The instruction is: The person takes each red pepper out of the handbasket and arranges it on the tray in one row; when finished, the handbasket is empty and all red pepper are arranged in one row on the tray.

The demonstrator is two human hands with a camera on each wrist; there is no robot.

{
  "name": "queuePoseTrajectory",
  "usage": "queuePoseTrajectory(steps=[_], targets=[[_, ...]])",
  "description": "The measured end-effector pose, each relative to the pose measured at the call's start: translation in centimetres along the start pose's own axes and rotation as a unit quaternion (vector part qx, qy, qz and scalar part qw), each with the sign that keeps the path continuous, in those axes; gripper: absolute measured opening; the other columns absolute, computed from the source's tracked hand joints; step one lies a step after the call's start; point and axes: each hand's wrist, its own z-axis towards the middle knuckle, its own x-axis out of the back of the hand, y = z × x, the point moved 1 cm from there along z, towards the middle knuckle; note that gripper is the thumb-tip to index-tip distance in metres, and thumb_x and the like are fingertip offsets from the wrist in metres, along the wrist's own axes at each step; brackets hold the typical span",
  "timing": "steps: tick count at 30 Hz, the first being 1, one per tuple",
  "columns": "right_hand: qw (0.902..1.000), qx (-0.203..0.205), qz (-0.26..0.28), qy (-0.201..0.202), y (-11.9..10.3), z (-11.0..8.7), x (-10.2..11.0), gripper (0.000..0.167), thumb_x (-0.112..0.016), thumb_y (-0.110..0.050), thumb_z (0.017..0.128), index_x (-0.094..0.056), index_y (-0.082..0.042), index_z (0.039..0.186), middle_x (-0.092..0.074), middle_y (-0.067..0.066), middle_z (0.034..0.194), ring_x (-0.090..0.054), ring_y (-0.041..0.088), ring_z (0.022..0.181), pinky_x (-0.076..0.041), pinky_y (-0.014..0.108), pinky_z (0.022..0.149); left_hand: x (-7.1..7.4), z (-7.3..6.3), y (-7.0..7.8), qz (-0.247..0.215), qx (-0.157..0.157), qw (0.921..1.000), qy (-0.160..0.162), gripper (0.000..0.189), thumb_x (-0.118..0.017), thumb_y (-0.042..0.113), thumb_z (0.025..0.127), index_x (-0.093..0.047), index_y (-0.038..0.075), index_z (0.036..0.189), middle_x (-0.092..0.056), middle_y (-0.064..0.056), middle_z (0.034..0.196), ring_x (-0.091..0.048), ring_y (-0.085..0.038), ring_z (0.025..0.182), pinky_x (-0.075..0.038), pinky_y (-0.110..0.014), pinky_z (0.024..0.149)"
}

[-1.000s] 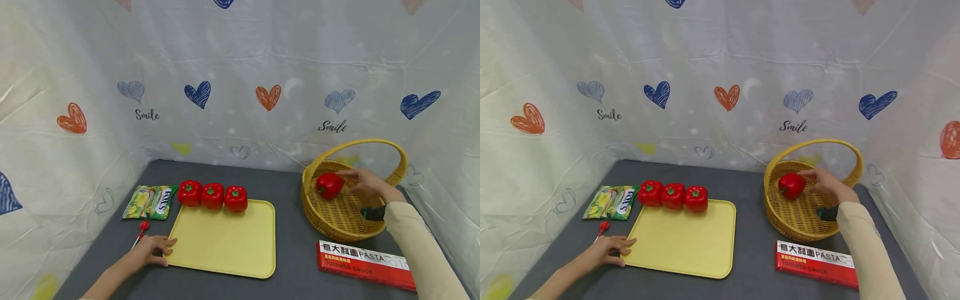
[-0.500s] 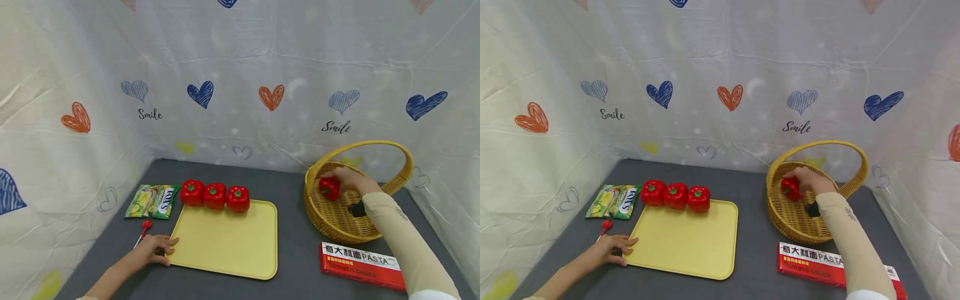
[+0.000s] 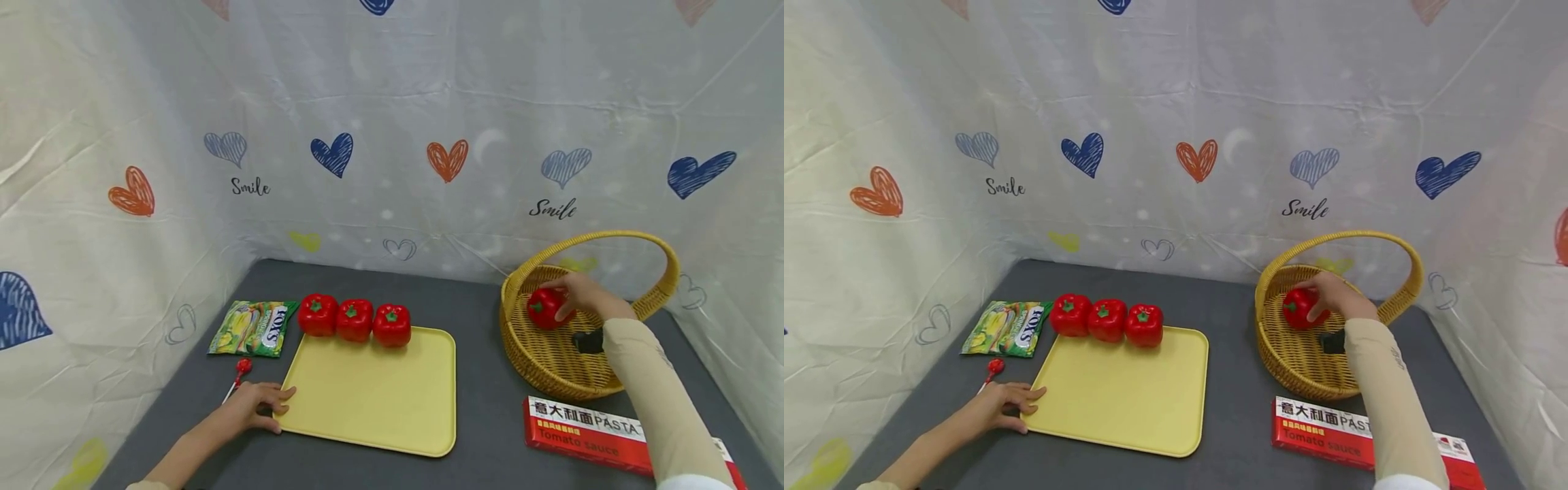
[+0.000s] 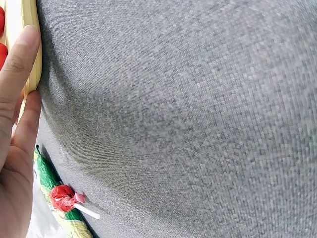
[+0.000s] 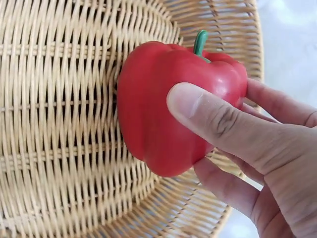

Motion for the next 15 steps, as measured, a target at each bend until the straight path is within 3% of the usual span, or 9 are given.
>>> queuePoseTrajectory(steps=[3,9,15], targets=[[0.9995,-0.003,0.027,0.016,0.4,-0.6,-0.2,0.069,-0.084,-0.006,0.069,-0.052,0.016,0.126,-0.055,0.039,0.117,-0.055,0.054,0.101,-0.053,0.05,0.075,0.0,0.0,-0.1,0.003,-0.003,1.0,0.003,0.043,-0.079,0.037,0.068,-0.077,0.005,0.097,-0.065,-0.02,0.117,-0.061,-0.041,0.106,-0.052,-0.031,0.084],[0.9925,-0.02,0.111,0.047,1.4,-2.1,-0.7,0.069,-0.079,-0.009,0.077,-0.046,0.016,0.132,-0.047,0.04,0.128,-0.047,0.056,0.114,-0.052,0.051,0.081,-0.1,0.1,-0.1,0.001,0.001,1.0,0.0,0.042,-0.08,0.036,0.068,-0.077,0.006,0.097,-0.065,-0.019,0.117,-0.06,-0.042,0.107,-0.052,-0.031,0.084],[0.9665,-0.094,0.226,0.078,2.8,-4.3,-2.2,0.073,-0.072,-0.02,0.087,-0.035,0.006,0.145,-0.042,0.034,0.139,-0.043,0.05,0.124,-0.051,0.042,0.086,-0.2,0.0,-0.4,0.008,-0.002,1.0,-0.001,0.043,-0.079,0.039,0.068,-0.077,0.007,0.097,-0.065,-0.018,0.117,-0.061,-0.041,0.107,-0.052,-0.031,0.084]])
